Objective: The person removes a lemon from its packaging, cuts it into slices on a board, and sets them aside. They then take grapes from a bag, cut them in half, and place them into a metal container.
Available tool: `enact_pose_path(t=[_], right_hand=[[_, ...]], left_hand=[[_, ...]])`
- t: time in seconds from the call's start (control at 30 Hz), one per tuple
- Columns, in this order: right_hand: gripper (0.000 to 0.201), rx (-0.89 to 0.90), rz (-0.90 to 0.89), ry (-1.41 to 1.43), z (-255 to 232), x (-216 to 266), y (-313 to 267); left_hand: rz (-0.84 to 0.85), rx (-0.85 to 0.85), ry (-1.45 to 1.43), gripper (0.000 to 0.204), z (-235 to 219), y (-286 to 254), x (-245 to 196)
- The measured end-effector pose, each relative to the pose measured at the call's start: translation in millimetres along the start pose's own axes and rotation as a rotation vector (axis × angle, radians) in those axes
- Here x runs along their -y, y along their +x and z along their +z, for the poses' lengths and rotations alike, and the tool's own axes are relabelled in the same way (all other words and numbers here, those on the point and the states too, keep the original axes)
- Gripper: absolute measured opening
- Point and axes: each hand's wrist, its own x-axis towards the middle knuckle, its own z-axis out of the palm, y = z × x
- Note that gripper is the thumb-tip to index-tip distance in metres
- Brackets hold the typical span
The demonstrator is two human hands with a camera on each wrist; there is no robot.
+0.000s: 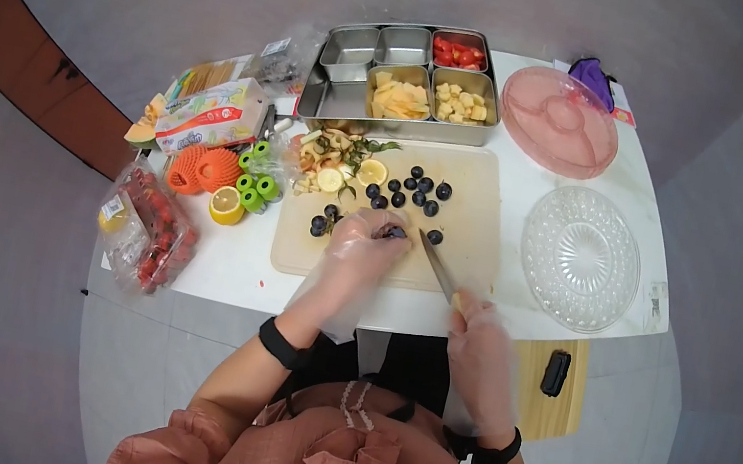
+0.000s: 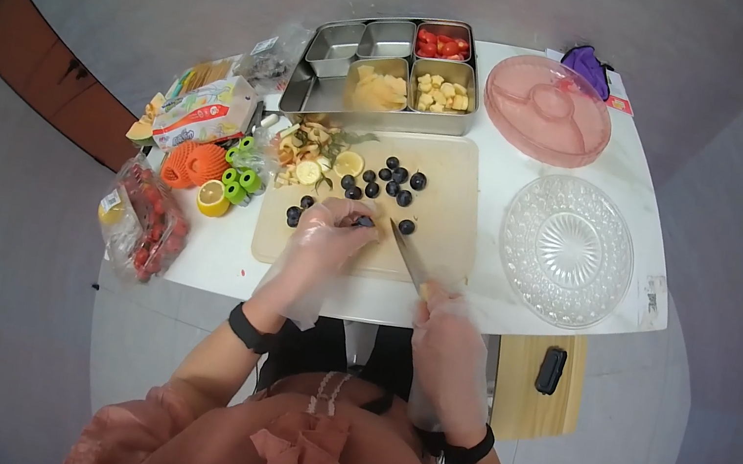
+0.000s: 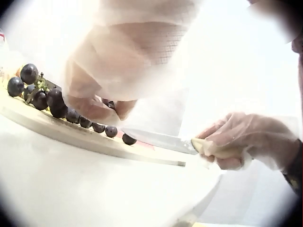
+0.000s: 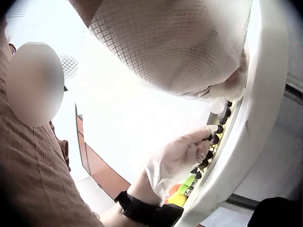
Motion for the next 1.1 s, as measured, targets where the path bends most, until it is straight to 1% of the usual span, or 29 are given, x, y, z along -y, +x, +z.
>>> enact_pose_path(t=[0.07, 0.1, 0.17, 0.23, 0.33, 0.37, 0.4, 0.43, 0.47, 0.5, 0.53, 0.57, 0.6, 0.63, 0.7, 0.73, 0.8, 0.83, 0.9, 0.93, 0.97, 1.0, 1.03, 1.1], right_hand=[[0.031, 0.019, -0.013, 0.008, -1.6, 3.8, 4.8], [0.031, 0.023, -0.013, 0.009, -4.4, 6.9, 7.4], [0.032, 0.016, -0.019, 0.013, -8.6, 9.4, 12.6], [0.032, -0.020, -0.038, 0.003, -13.1, 7.4, 18.3], [0.032, -0.109, -0.051, 0.067, -9.8, -0.5, 29.2], [0.032, -0.125, -0.047, 0.070, -2.4, -9.3, 33.1], [0.032, -0.180, -0.053, 0.099, 9.6, -21.9, 38.3], [0.032, -0.236, -0.060, 0.129, 19.7, -31.7, 42.6], [0.032, -0.249, -0.053, 0.131, 27.2, -37.3, 44.8], [0.034, -0.260, -0.031, 0.207, 34.5, -41.0, 46.7], [0.035, -0.276, -0.012, 0.278, 37.3, -43.7, 50.1], [0.035, -0.293, -0.005, 0.272, 37.6, -44.1, 51.6], [0.036, -0.272, 0.028, 0.311, 38.1, -42.9, 51.9], [0.036, -0.249, 0.061, 0.351, 39.2, -43.2, 52.5], [0.036, -0.232, 0.111, 0.360, 40.1, -45.4, 53.2], [0.035, -0.221, 0.137, 0.405, 37.2, -43.2, 52.4], [0.035, -0.203, 0.160, 0.447, 33.3, -39.2, 52.0], [0.034, -0.224, 0.146, 0.450, 32.1, -37.6, 50.4], [0.034, -0.240, 0.134, 0.450, 31.3, -36.5, 50.6], [0.035, -0.248, 0.114, 0.431, 31.3, -36.6, 50.2], [0.035, -0.255, 0.097, 0.413, 30.8, -36.4, 48.7], [0.035, -0.248, 0.107, 0.409, 28.6, -34.7, 47.3], [0.036, -0.223, 0.135, 0.401, 25.4, -32.0, 46.9], [0.037, -0.180, 0.170, 0.392, 24.2, -29.7, 47.8]], left_hand=[[0.002, 0.096, -0.206, 0.026, -16.9, 6.7, -12.8], [0.008, 0.092, -0.202, 0.026, -30.1, 13.1, -24.0], [-0.019, 0.162, -0.358, 0.026, -62.8, 35.8, -62.2], [0.024, 0.122, -0.230, 0.026, -84.9, 72.8, -83.7], [0.105, 0.093, -0.135, 0.024, -102.5, 150.6, -88.7], [0.145, 0.112, -0.061, 0.024, -104.9, 176.5, -87.1], [0.185, 0.133, 0.012, 0.024, -105.9, 204.8, -81.6], [0.402, 0.136, 0.172, 0.023, -105.3, 240.0, -62.6], [0.312, 0.135, 0.150, 0.023, -100.7, 251.8, -66.3], [0.220, 0.135, 0.129, 0.023, -95.8, 263.1, -69.0], [0.237, 0.146, 0.126, 0.023, -90.8, 280.2, -66.3], [0.239, 0.140, 0.203, 0.022, -86.4, 299.6, -55.4], [0.238, 0.135, 0.282, 0.022, -81.7, 318.8, -43.7], [0.246, 0.149, 0.276, 0.022, -77.9, 336.5, -34.7], [0.323, 0.211, 0.492, 0.021, -71.1, 363.4, -18.3], [0.317, 0.218, 0.487, 0.021, -65.4, 366.8, -17.9], [0.263, 0.219, 0.581, 0.018, -58.6, 373.8, -17.9], [0.255, 0.218, 0.578, 0.018, -59.6, 387.3, -6.0], [0.863, 0.320, 0.864, 0.019, -61.7, 417.3, 26.1], [0.858, 0.323, 0.859, 0.019, -58.8, 411.0, 17.9], [0.535, 0.329, 0.774, 0.020, -53.8, 396.9, -2.3], [0.212, 0.330, 0.681, 0.020, -50.0, 387.9, -10.8], [0.203, 0.338, 0.677, 0.020, -48.5, 390.4, -6.7], [0.253, 0.322, 0.687, 0.022, -49.6, 399.9, 0.4]])
